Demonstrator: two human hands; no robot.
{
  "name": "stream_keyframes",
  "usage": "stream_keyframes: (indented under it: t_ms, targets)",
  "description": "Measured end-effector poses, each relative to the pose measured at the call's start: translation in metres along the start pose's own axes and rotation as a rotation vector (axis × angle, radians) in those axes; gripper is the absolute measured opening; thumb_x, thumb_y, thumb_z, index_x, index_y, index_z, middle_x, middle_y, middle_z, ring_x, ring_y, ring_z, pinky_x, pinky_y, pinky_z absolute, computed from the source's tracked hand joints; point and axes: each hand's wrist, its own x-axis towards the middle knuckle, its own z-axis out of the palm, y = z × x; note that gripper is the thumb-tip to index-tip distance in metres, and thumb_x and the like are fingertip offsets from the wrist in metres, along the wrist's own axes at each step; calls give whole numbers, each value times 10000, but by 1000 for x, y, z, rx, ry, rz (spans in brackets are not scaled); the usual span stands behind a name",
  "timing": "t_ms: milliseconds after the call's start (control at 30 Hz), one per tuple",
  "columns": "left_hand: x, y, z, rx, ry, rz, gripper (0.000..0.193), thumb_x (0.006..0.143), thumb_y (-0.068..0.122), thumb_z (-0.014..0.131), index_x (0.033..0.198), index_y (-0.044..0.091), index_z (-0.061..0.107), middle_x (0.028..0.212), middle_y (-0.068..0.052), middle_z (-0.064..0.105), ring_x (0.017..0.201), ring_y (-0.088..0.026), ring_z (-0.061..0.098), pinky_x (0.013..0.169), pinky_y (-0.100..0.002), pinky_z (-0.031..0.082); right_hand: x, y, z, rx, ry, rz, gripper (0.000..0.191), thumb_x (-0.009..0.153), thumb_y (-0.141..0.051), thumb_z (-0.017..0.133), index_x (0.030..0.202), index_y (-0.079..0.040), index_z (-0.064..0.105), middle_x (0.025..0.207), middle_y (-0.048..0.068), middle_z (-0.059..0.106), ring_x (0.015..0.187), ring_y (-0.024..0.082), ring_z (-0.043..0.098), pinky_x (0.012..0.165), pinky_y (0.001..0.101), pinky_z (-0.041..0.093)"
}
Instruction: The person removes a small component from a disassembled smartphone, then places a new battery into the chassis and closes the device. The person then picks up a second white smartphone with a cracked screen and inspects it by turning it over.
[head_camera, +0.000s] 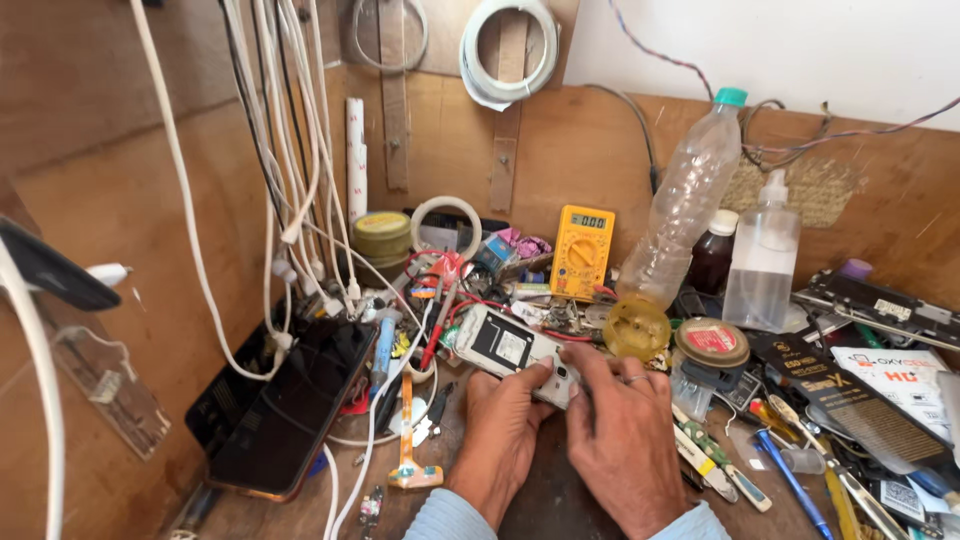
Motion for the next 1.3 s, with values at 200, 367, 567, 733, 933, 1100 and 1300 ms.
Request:
stream_keyframes:
  t_ms: [200, 367, 567, 733, 933, 1100, 1300]
  targets:
    - [1, 10, 7, 11, -18, -28, 303, 824, -39, 679, 1125, -32, 637, 1024, -154, 754, 891, -287, 754, 741, -449, 645, 4, 34, 11, 691, 275, 291, 197, 967, -94, 616, 1140, -17, 672, 1109, 88, 775, 987, 140, 710, 878, 287, 546]
    - [-5, 14, 12, 65, -29, -49, 319, 822, -34, 699, 1136, -33, 646, 1032, -155, 760, 884, -263, 757, 731, -423, 621, 11, 53, 22, 952, 189, 652, 214, 945, -134, 670, 1084, 13, 740, 977, 72, 770, 823, 117, 668, 775, 282, 556]
    - [-10, 14, 13, 95, -35, -57, 307, 818, -41, 709, 1119, -18, 654, 1011, -140, 763, 873, -249, 757, 724, -403, 623, 9, 54, 24, 1021, 74, 743, 241, 879, -128, 753, 1049, 43, 771, 915, 85, 763, 810, 130, 673, 758, 291, 555]
    - [-8, 11, 14, 127, -53, -59, 289, 825, -40, 712, 1110, -35, 671, 990, -145, 763, 852, -252, 747, 703, -401, 616, 11, 53, 21, 1000, 71, 770, 234, 854, -100, 770, 1039, 43, 775, 900, 86, 763, 797, 129, 680, 741, 278, 564]
    - [-9, 9, 15, 114, -58, -47, 300, 817, -38, 716, 1111, -34, 659, 998, -147, 763, 859, -249, 754, 709, -396, 631, 11, 48, 20, 923, 71, 742, 222, 861, -108, 778, 1029, 36, 784, 868, 87, 766, 760, 113, 674, 712, 258, 562]
    - [-12, 12, 17, 188, -40, -47, 305, 812, -24, 725, 1109, -29, 657, 995, -138, 763, 865, -235, 754, 709, -395, 627, 10, 47, 19, 851, 35, 695, 217, 861, -117, 773, 1018, 32, 784, 865, 91, 788, 748, 106, 695, 701, 256, 571]
    - [-13, 9, 16, 230, -28, -21, 285, 799, -24, 728, 1077, -35, 669, 977, -138, 767, 831, -232, 762, 694, -384, 638, 9, 52, 19, 911, 3, 683, 209, 852, -105, 784, 996, 46, 787, 845, 97, 787, 723, 118, 690, 677, 259, 563]
